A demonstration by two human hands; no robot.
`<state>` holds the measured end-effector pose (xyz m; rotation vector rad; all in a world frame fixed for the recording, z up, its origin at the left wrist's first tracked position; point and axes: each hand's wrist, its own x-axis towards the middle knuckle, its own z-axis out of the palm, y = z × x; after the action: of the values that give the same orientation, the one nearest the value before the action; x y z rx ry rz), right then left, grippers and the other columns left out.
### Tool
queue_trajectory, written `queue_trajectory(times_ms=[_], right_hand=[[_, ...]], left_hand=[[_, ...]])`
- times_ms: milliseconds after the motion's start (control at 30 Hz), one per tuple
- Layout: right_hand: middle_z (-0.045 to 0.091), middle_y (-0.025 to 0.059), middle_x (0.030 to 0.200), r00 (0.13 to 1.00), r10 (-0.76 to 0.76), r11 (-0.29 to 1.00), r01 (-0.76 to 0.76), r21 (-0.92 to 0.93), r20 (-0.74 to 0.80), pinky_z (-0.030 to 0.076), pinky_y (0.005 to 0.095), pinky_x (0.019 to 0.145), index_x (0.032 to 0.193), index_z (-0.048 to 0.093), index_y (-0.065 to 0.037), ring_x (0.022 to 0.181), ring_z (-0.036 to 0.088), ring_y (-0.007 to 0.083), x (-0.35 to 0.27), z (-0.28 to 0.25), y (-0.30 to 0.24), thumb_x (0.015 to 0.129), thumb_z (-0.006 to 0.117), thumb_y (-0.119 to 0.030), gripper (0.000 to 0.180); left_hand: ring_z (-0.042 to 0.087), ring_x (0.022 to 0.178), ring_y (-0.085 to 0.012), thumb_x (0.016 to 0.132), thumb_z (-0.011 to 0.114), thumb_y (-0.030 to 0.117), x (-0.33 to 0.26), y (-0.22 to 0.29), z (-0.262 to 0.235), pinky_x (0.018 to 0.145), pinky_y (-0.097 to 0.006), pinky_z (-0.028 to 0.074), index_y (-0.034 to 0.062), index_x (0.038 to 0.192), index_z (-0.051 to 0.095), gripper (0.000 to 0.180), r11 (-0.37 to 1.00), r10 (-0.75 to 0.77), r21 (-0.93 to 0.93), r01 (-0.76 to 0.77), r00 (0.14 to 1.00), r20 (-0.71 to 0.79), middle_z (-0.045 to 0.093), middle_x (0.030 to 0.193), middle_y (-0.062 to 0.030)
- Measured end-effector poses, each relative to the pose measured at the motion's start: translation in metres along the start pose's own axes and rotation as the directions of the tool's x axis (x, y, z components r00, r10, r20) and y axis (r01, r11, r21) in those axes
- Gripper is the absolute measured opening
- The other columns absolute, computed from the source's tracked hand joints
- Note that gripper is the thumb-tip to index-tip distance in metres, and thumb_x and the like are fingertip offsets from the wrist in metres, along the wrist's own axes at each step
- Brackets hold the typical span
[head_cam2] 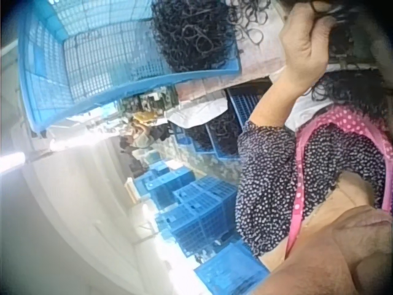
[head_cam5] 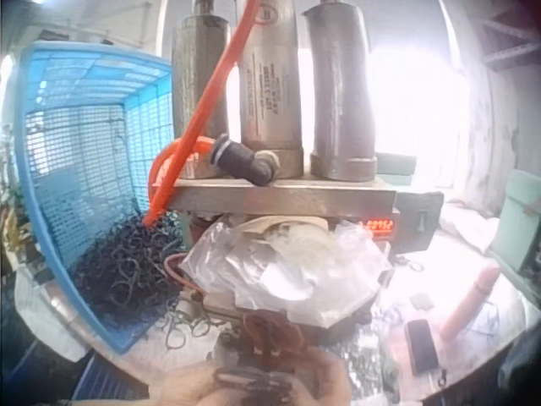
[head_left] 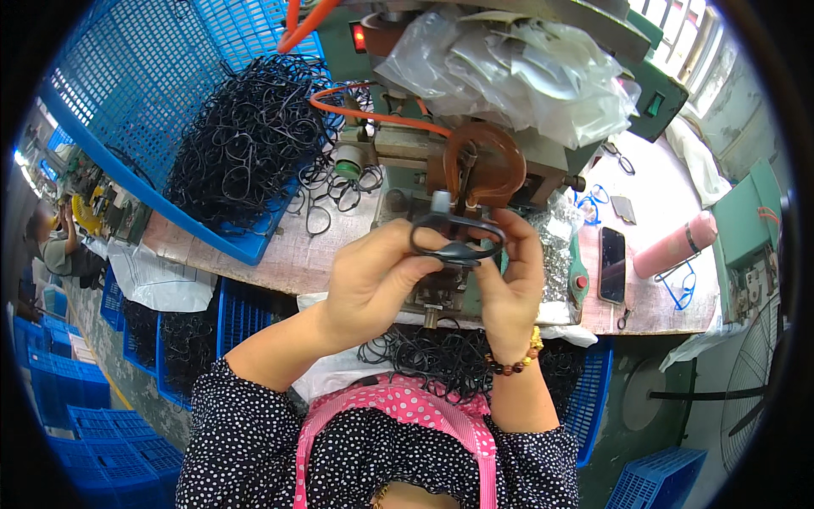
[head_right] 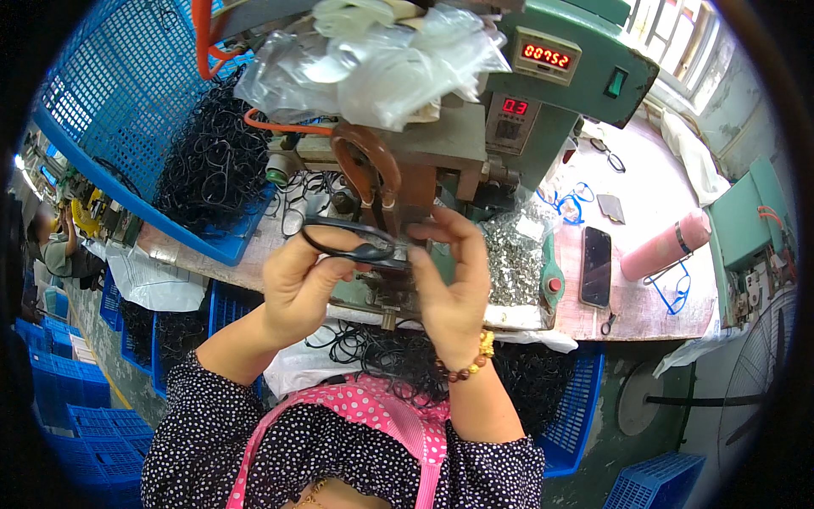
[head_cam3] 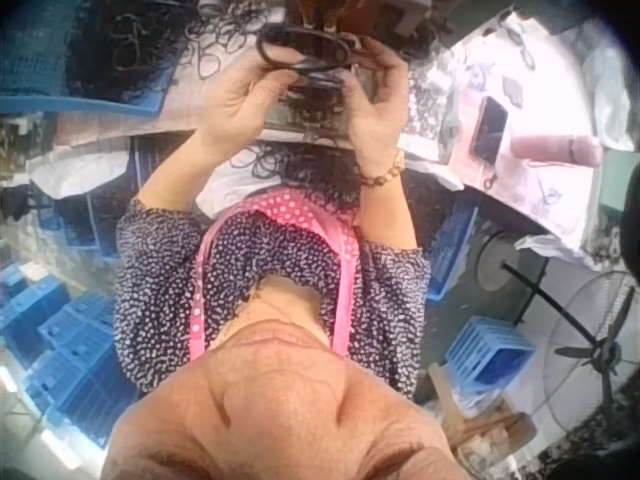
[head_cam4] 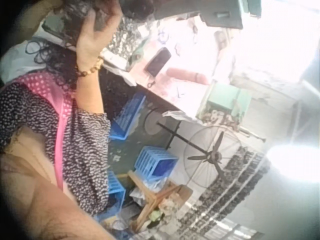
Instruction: The person repeatedly picks black cables from a blue basket, places them into a green machine, and removes the processed cables. The cycle continues throughout the clip with the same repetitive handling of cables.
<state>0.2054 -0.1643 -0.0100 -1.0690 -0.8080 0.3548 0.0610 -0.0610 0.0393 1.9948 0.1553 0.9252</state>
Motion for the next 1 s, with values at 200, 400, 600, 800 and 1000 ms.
queue_trajectory(times_ms=[200, 400, 600, 800, 1000], right_hand=[[0.067, 0.0114, 0.11, 0.981, -0.065, 0.987, 0.036, -0.159, -0.182, 0.044, 0.0301, 0.099, 0.125, 0.055, 0.002, 0.106, 0.062, 0.0165, -0.009, -0.054, -0.005, 0.094, 0.058, 0.005, 0.031], [0.064, 0.0092, 0.111, 0.88, -0.145, 0.931, -0.034, -0.364, -0.452, 0.046, 0.0291, 0.095, 0.122, 0.058, 0.002, 0.103, 0.06, 0.0149, -0.022, -0.108, 0.018, 0.097, 0.056, 0.003, 0.025], [0.064, 0.0124, 0.11, 0.982, -0.171, 0.596, 0.039, -0.802, -0.08, 0.042, 0.0408, 0.101, 0.111, 0.064, -0.001, 0.113, 0.057, 0.0293, -0.038, -0.116, 0.033, 0.082, 0.068, 0.0, 0.029], [0.065, 0.0096, 0.11, 0.973, -0.203, 0.327, 0.171, -0.929, 0.108, 0.03, 0.0521, 0.11, 0.091, 0.064, -0.006, 0.123, 0.05, 0.0371, -0.024, -0.097, 0.035, 0.081, 0.069, -0.008, 0.012], [0.065, 0.0093, 0.113, 0.968, -0.242, 0.308, 0.137, -0.941, 0.061, 0.028, 0.0526, 0.11, 0.092, 0.064, -0.006, 0.127, 0.047, 0.0359, -0.022, -0.09, 0.04, 0.082, 0.069, -0.007, 0.011]], left_hand=[[0.065, 0.071, -0.021, 0.093, 0.063, 0.003, 0.009, -0.014, 0.013, 0.065, -0.031, 0.051, -0.0023, 0.103, 0.065, 0.012, 0.999, -0.032, 0.0, 0.032, 0.999, -0.024, 0.064, 0.082, -0.0109], [0.06, 0.07, -0.0339, 0.085, 0.069, 0.004, 0.007, -0.023, 0.013, 0.063, -0.039, 0.048, -0.0001, 0.103, 0.066, 0.019, 0.966, 0.204, 0.164, -0.201, 0.979, 0.002, 0.062, 0.081, -0.0151], [0.063, 0.074, -0.0349, 0.084, 0.07, 0.004, 0.005, -0.022, 0.015, 0.066, -0.04, 0.05, 0.0, 0.103, 0.066, 0.02, 0.99, 0.092, 0.112, -0.089, 0.996, -0.021, 0.065, 0.086, -0.0156], [0.065, 0.075, -0.0329, 0.084, 0.072, 0.006, 0.012, -0.017, 0.014, 0.067, -0.04, 0.051, -0.0018, 0.103, 0.066, 0.021, 0.944, 0.271, 0.206, -0.257, 0.962, -0.042, 0.069, 0.092, -0.0149], [0.062, 0.086, -0.0311, 0.08, 0.072, 0.002, -0.014, -0.038, -0.006, 0.076, -0.041, 0.05, 0.0036, 0.105, 0.068, 0.024, 0.849, 0.351, 0.459, -0.263, 0.929, -0.116, 0.066, 0.095, -0.0119]])
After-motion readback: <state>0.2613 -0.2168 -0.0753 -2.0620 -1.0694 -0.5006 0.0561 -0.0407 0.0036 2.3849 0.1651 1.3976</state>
